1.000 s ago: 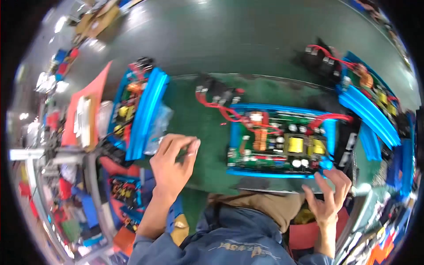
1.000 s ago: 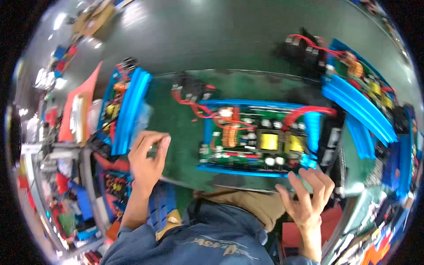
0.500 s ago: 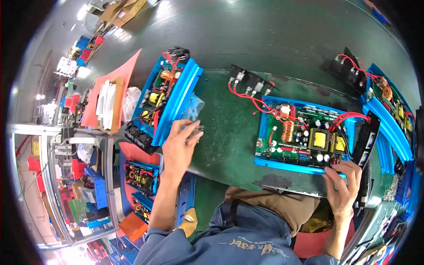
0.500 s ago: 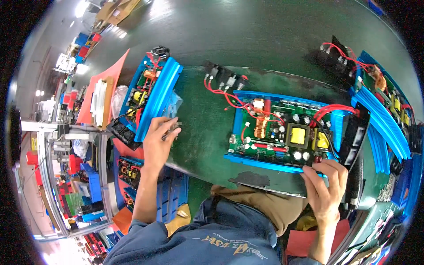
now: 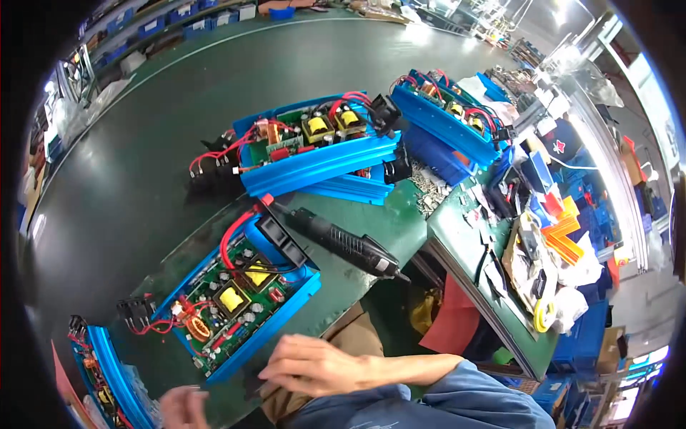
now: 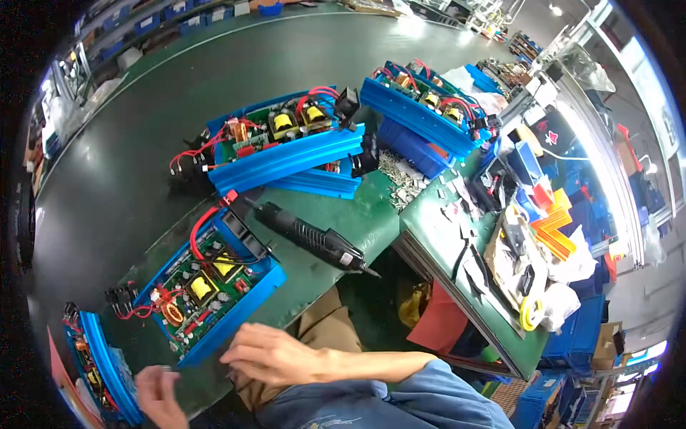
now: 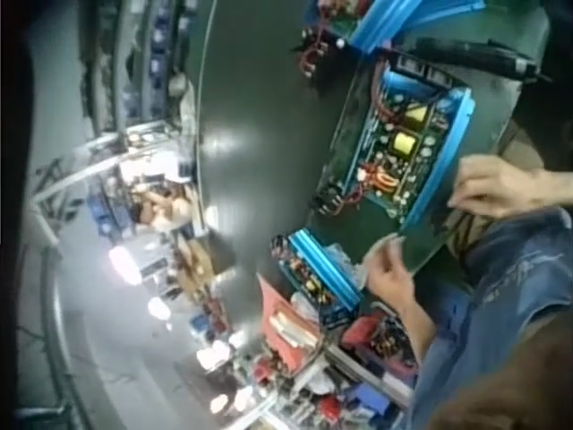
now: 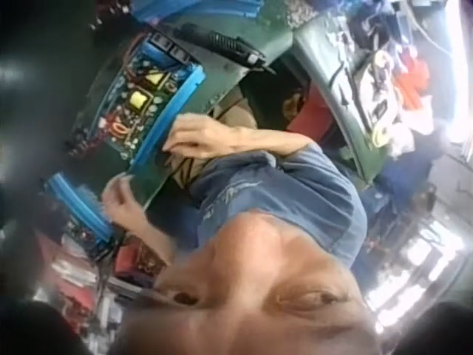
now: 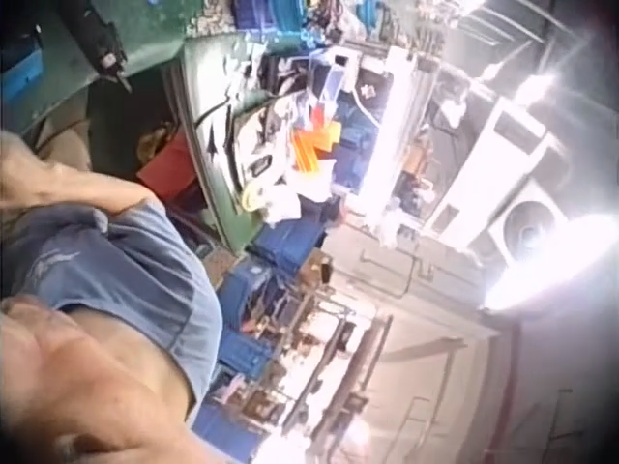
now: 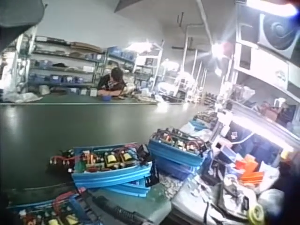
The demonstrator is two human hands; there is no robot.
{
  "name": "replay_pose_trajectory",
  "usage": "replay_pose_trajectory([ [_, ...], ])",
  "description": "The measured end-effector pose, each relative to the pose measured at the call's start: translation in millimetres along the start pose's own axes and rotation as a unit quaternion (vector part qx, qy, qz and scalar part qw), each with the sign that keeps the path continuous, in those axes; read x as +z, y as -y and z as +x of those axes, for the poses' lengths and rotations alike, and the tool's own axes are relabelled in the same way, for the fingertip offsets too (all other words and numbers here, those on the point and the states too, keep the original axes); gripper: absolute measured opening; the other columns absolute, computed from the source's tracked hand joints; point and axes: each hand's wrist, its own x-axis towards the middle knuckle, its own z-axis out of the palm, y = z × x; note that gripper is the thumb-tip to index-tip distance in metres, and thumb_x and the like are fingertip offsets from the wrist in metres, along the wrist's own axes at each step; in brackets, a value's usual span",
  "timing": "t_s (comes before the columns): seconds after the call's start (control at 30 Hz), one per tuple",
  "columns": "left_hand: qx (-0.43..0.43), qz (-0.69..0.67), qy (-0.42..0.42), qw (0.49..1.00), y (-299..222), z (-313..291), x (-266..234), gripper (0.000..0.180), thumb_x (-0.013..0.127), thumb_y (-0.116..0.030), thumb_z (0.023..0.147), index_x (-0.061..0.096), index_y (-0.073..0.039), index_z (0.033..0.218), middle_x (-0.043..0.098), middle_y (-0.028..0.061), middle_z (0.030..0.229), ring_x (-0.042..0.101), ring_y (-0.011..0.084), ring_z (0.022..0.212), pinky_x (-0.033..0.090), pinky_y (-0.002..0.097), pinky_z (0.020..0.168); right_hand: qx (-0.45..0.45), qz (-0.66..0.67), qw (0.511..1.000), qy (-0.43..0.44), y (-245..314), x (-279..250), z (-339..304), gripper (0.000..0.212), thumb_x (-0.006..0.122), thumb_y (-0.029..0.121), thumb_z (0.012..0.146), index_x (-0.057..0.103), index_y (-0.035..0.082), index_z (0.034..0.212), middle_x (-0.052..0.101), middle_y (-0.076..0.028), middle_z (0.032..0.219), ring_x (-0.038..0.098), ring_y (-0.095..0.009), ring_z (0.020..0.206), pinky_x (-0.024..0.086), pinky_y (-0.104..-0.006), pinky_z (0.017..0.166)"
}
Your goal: Assembling electronic components into blue housings on a factory production line.
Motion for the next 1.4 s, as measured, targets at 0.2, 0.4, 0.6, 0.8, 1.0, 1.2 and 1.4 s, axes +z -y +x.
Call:
replay_pose_trajectory([
  [0.2, -0.023, -0.208, 0.079, 0.975, -19.8, -13.4, 57.6, 0.023, 0.074, 0.001, 0.092, 0.064, 0.005, 0.113, 0.068, 0.0052, 0.092, 0.061, 0.0093, 0.077, 0.05, 0.0227, 0.069, 0.027, 0.191, 0.981, 0.015, 16.0, -1.2, 20.5, 0.019, 0.068, 0.007, 0.095, 0.07, 0.002, 0.114, 0.058, -0.011, 0.105, 0.062, -0.027, 0.099, 0.052, -0.0349, 0.085],
  [0.4, -0.117, -0.19, 0.177, 0.959, -25.7, -7.1, 77.2, 0.019, 0.066, -0.012, 0.1, 0.067, 0.008, 0.103, 0.065, 0.0043, 0.081, 0.056, 0.0109, 0.061, 0.043, 0.0258, 0.054, 0.097, 0.229, 0.968, 0.002, 16.6, -21.5, 2.8, 0.015, 0.074, 0.011, 0.093, 0.069, 0.001, 0.102, 0.065, -0.009, 0.105, 0.065, -0.023, 0.096, 0.052, -0.0349, 0.082],
  [0.6, 0.093, -0.027, -0.05, 0.994, -37.2, 8.5, 89.1, 0.064, 0.028, -0.043, 0.112, 0.066, 0.004, 0.093, 0.065, 0.011, 0.084, 0.056, 0.0151, 0.058, 0.043, 0.0254, 0.059, 0.276, 0.122, 0.944, -0.135, 14.6, -30.0, -9.5, 0.016, 0.073, 0.009, 0.094, 0.069, 0.0, 0.107, 0.072, -0.007, 0.091, 0.071, -0.012, 0.084, 0.056, -0.029, 0.073],
  [0.8, -0.065, -0.262, 0.133, 0.954, -42.2, 17.1, 88.3, 0.032, 0.049, -0.019, 0.108, 0.064, 0.007, 0.097, 0.071, 0.016, 0.096, 0.072, 0.0211, 0.081, 0.061, 0.0305, 0.069, 0.257, 0.052, 0.957, -0.122, 6.9, -42.3, -18.1, 0.02, 0.065, 0.001, 0.097, 0.07, 0.0, 0.117, 0.071, -0.009, 0.097, 0.071, -0.013, 0.083, 0.056, -0.0253, 0.07],
  [1.0, -0.079, -0.358, 0.155, 0.918, -56.2, 25.0, 93.1, 0.023, 0.063, 0.001, 0.099, 0.055, 0.008, 0.119, 0.07, 0.0185, 0.114, 0.071, 0.023, 0.103, 0.061, 0.035, 0.091, 0.278, 0.081, 0.95, -0.12, 7.2, -42.6, -16.6, 0.021, 0.063, -0.001, 0.098, 0.067, 0.0, 0.119, 0.067, -0.008, 0.099, 0.07, -0.014, 0.088, 0.054, -0.0253, 0.076],
  [1.2, -0.058, -0.325, 0.146, 0.933, -50.9, 22.7, 98.7, 0.021, 0.065, -0.004, 0.099, 0.058, 0.006, 0.116, 0.071, 0.0166, 0.11, 0.072, 0.0209, 0.099, 0.06, 0.0317, 0.085, 0.257, 0.073, 0.957, -0.11, 4.2, -41.9, -13.1, 0.02, 0.066, -0.001, 0.097, 0.068, 0.0, 0.116, 0.068, -0.008, 0.097, 0.07, -0.014, 0.087, 0.055, -0.0259, 0.076],
  [1.4, -0.038, -0.268, 0.111, 0.956, -53.1, 19.8, 104.3, 0.014, 0.065, -0.004, 0.099, 0.061, 0.005, 0.109, 0.071, 0.0149, 0.101, 0.071, 0.0183, 0.085, 0.058, 0.0287, 0.074, 0.213, -0.006, 0.968, -0.13, 2.1, -51.7, -17.1, 0.023, 0.072, -0.003, 0.089, 0.07, 0.0, 0.112, 0.07, -0.011, 0.099, 0.068, -0.019, 0.085, 0.054, -0.0302, 0.076],
])
